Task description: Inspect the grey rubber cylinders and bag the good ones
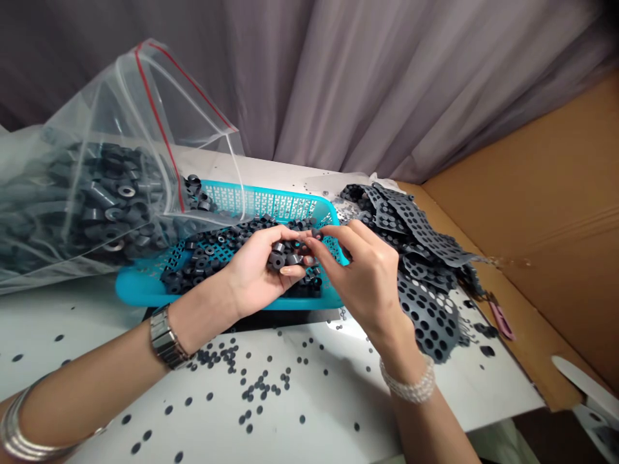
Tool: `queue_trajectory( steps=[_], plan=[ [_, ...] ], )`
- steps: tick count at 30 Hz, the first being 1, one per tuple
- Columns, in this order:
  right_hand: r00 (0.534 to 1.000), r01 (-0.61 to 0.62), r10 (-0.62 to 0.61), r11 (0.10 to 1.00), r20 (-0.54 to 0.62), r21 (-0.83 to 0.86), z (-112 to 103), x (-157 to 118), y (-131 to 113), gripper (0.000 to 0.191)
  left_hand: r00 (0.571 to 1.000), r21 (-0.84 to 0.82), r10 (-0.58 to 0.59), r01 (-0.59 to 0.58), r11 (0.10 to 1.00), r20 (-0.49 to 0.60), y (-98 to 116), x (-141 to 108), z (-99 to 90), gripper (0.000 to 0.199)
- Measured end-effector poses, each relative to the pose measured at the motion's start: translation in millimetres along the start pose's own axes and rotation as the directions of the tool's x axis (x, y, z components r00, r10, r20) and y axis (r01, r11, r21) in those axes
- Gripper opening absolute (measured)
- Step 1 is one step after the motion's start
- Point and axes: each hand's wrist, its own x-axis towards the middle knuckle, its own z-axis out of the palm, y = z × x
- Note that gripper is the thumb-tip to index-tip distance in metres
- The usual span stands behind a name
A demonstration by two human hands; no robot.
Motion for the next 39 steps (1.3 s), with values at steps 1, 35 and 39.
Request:
queue_trajectory(
  steps=[1, 35, 39],
  plan=[
    [1.0, -0.011, 0.011, 1.0, -0.004, 0.012, 0, 0, -1, 0.015, 1.0, -0.007, 0.006, -0.006, 1.0, -0.005, 0, 0, 0.3, 0.014],
    [0.929, -0.277, 0.189, 0.926, 0.319, 0.257, 3, 7, 17, 0.026, 0.989, -0.137, 0.066, -0.085, 0.987, -0.134, -4, 5, 1.8, 0.039],
    [0.932, -0.317, 0.235, 0.898, 0.275, 0.304, 7, 7, 18, 0.02, 0.987, -0.161, 0.057, -0.081, 0.984, -0.15, -4, 4, 2.9, 0.042]
  ],
)
